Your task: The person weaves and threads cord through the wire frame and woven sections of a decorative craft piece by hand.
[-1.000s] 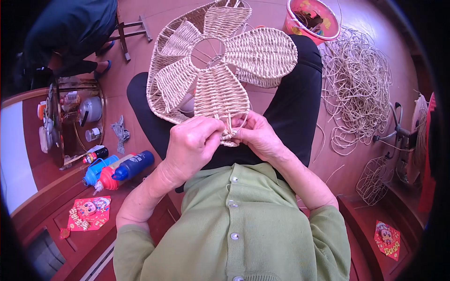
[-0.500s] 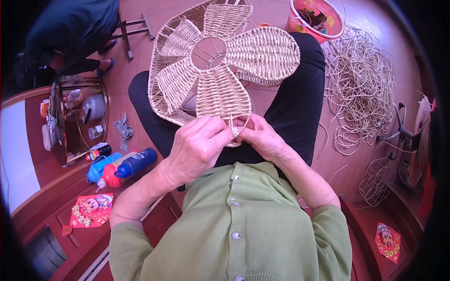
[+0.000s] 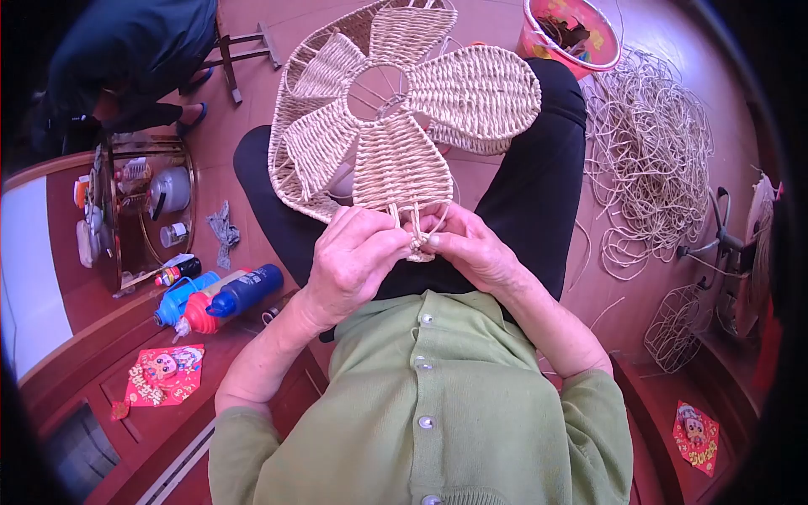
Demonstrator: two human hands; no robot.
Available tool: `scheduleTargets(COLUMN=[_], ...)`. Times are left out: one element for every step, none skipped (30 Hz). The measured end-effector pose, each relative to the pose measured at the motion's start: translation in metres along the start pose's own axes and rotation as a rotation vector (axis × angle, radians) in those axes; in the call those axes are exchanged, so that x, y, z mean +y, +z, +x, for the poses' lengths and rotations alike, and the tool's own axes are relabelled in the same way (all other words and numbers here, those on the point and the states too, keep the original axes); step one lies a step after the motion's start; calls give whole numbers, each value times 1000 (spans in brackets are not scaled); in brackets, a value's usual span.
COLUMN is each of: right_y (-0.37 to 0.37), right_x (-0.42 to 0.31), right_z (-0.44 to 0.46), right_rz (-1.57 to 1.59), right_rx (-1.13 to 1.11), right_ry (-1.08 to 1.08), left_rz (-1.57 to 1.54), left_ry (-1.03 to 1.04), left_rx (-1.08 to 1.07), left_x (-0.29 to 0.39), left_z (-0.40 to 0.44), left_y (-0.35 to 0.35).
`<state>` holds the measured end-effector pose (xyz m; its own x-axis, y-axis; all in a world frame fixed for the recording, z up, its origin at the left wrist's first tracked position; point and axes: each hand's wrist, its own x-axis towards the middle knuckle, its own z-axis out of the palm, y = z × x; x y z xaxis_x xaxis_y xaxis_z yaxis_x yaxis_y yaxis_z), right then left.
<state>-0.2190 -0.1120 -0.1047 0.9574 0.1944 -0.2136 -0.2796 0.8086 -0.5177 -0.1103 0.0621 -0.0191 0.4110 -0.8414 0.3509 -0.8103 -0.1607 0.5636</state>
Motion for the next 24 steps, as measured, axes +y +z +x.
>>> scheduleTargets(right_y=[2,7,11,9,11,10,8,10,11,12,12,12,12,13,14,16,15,1,-2,-2,-2,-1,0,2], right_x=[-1,-4,-5,0,0,2,5,7,8,8,8,8,9,10,10,11,10,15,17,19,20,21,20,18], right_z=[-1,-2,-5,-6,-9,-10,-10,-11,-12,-13,-15,-17,-21,-22,-21,-20,-19,-16,-15,-16,-16,-17,-18,-18], right_rz=[-3,-90,-174,-136,-125,-157,-190,-189,-196,-201,-202,-206,-207,-210,-212,-187,-160,-50,-52,-36,-17,-27,-19,-12], right_rx=[-5,-28,-45,-85,-56,-36,-19,-18,1,20,18,29,41,54,56,107,157,85,83,102,123,147,150,171], right_ry=[0,-10,-22,-41,-18,-10,-3,-1,14,28,25,14,7,2,3,-38,-80,-102,-107,-136,-164,-172,-170,-160], left_rz=[4,28,48,-9,-1,-17,-30,-31,14,59,61,34,5,3,-48,-100,-101,-141,-181,-151,-151,-104,-55,-52], left_ry=[1,6,13,69,44,18,-6,-7,-40,-70,-67,-85,-107,-109,-126,-144,-146,-265,-379,-354,-348,-335,-326,-336], left_rx=[4,44,79,109,113,122,133,133,167,200,200,195,189,187,202,218,220,233,246,262,258,214,169,169], left_x=[1,4,8,14,21,22,22,25,28,30,30,30,31,30,28,27,27,27,26,23,22,22,23,21], left_z=[-2,-5,-6,-7,-12,-14,-16,-16,-15,-13,-14,-17,-20,-16,-8,-3,0,5,8,9,12,14,15,16], left_y=[1,3,6,10,16,18,19,21,23,24,26,28,30,29,28,30,34,40,43,45,44,44,45,45])
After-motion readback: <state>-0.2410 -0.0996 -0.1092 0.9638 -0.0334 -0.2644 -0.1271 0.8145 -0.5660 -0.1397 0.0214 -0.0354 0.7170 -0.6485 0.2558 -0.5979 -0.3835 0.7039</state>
